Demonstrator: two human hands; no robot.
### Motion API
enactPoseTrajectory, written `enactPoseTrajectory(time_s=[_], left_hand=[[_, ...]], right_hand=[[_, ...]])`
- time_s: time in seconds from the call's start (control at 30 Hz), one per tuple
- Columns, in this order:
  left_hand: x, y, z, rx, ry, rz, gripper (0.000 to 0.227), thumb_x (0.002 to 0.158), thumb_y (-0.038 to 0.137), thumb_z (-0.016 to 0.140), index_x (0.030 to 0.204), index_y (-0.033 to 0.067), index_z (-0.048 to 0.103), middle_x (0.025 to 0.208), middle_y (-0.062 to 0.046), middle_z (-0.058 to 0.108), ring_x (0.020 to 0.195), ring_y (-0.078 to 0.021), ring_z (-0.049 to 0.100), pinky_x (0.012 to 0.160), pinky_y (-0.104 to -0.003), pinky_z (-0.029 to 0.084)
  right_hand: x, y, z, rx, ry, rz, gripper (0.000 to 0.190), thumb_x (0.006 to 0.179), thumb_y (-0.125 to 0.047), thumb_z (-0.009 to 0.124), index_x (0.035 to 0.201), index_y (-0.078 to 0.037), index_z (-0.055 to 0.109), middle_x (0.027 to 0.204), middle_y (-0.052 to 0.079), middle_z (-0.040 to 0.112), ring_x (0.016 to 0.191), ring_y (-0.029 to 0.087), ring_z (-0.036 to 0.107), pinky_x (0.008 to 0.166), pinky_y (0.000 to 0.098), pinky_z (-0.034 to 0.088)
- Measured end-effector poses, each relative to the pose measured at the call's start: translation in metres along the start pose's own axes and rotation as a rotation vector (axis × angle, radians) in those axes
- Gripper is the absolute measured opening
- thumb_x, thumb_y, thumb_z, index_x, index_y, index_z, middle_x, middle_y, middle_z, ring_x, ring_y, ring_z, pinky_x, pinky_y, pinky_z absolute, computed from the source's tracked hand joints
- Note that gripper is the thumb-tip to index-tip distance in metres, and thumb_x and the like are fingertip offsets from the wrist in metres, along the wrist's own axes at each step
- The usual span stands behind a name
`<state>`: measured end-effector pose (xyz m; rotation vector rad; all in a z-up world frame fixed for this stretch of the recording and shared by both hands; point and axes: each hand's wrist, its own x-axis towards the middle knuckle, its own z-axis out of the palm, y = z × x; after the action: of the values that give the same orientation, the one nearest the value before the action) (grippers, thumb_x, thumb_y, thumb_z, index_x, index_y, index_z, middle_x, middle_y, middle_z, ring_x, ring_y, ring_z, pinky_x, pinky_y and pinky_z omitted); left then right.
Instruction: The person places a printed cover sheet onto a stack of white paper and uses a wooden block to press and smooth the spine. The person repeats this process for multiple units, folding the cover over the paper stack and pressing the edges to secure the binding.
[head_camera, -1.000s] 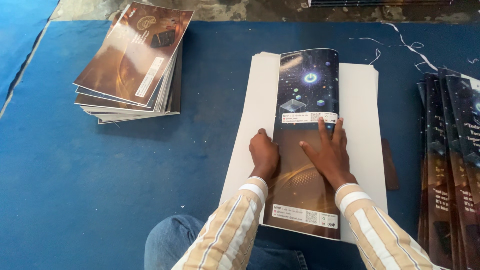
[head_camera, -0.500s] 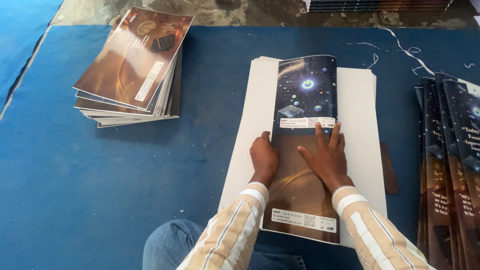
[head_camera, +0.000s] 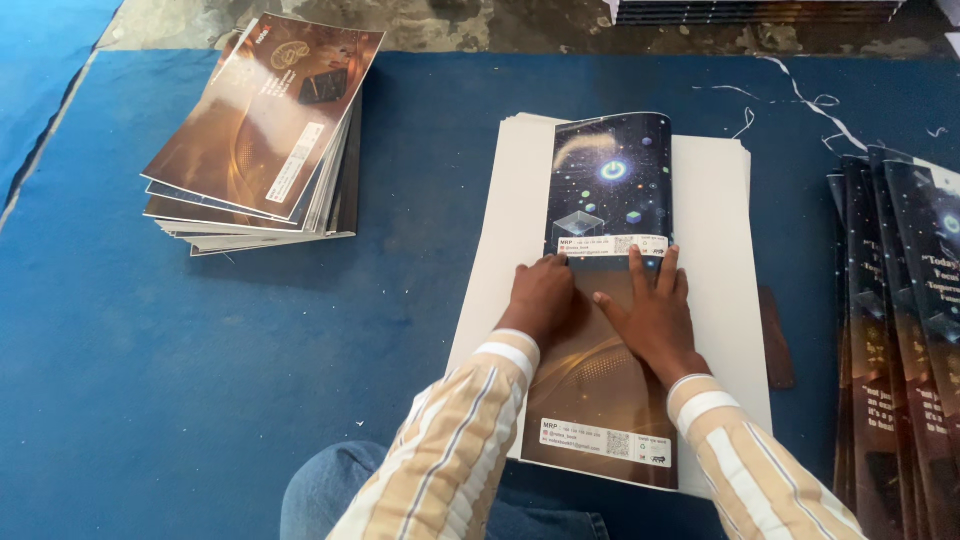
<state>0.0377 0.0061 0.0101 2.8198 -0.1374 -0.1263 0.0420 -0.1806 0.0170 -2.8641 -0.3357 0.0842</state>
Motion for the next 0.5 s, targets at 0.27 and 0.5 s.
enactPoseTrajectory(time_s=[0.27, 0.5], left_hand=[[0.013, 0.005, 0.013, 0.089, -0.056, 0.044, 0.044, 0.067, 0.023, 0.089, 0.106, 0.0082, 0.076, 0.123, -0.013, 0.067, 0.115, -0.0293, 0.064, 0.093, -0.039, 0.055], [0.014, 0.014, 0.022, -0.062, 0.042, 0.029, 0.059, 0.092, 0.011, 0.066, 0.146, 0.0277, 0.051, 0.126, -0.018, 0.060, 0.116, -0.0382, 0.059, 0.088, -0.042, 0.058]], right_hand=[[0.000, 0.073, -0.005, 0.394, 0.115, -0.151, 0.056, 0.107, -0.043, 0.053, 0.152, -0.010, 0.050, 0.159, 0.024, 0.043, 0.147, 0.043, 0.043, 0.119, 0.0489, 0.034], [-0.034, 0.192, -0.014, 0.025, 0.133, 0.385, 0.049, 0.100, -0.024, 0.060, 0.145, -0.004, 0.059, 0.144, 0.029, 0.054, 0.134, 0.046, 0.051, 0.109, 0.0549, 0.041]])
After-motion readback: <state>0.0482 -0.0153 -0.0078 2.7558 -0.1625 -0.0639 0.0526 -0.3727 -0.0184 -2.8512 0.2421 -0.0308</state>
